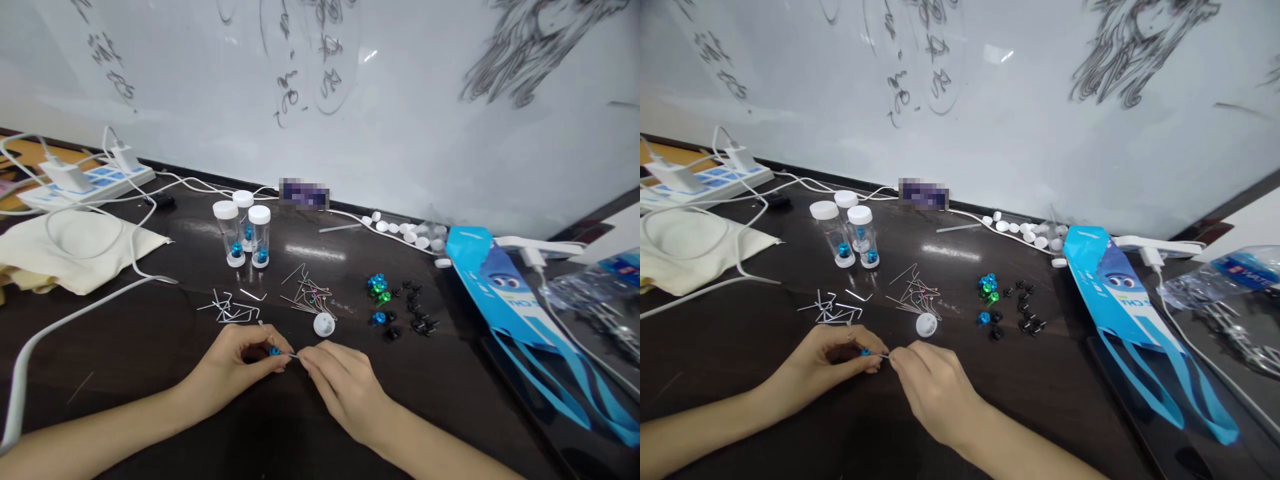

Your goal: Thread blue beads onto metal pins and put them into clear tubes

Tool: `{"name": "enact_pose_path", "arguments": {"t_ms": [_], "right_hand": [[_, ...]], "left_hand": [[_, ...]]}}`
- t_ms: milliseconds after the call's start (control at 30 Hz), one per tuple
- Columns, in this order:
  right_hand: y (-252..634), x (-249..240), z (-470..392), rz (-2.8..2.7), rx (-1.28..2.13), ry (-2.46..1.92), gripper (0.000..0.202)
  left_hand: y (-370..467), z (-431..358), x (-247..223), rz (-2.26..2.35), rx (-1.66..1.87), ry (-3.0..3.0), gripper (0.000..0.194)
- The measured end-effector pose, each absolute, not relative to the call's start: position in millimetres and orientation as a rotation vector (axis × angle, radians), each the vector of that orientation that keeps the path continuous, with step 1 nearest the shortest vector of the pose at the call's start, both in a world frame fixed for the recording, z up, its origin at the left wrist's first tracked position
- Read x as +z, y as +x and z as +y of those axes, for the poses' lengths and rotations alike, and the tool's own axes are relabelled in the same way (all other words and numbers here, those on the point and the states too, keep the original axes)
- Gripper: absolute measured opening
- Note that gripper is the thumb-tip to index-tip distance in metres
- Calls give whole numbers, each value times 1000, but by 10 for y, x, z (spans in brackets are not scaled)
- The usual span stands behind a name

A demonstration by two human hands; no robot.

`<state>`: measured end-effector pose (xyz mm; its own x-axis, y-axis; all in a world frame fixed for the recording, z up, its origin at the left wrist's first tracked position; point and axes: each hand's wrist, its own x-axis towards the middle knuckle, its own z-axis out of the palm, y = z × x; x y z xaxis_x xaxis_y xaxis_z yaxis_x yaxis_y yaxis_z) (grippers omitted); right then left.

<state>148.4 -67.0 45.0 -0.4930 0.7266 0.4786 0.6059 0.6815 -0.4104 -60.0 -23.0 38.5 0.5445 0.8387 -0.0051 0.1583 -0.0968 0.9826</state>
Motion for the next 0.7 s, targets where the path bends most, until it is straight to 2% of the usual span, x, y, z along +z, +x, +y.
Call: {"name": "enact_pose_path", "arguments": {"t_ms": [133, 400, 700], "right_hand": [[1497, 443, -665, -2213, 198, -1037, 15], [1507, 457, -662, -2238, 10, -975, 24], [1537, 415, -640, -2227, 124, -888, 19]], "left_hand": [[-599, -209, 387, 852, 733, 1484, 13], [-594, -165, 384, 825, 733, 1378, 13], [-586, -198, 355, 812, 728, 1450, 10]]}}
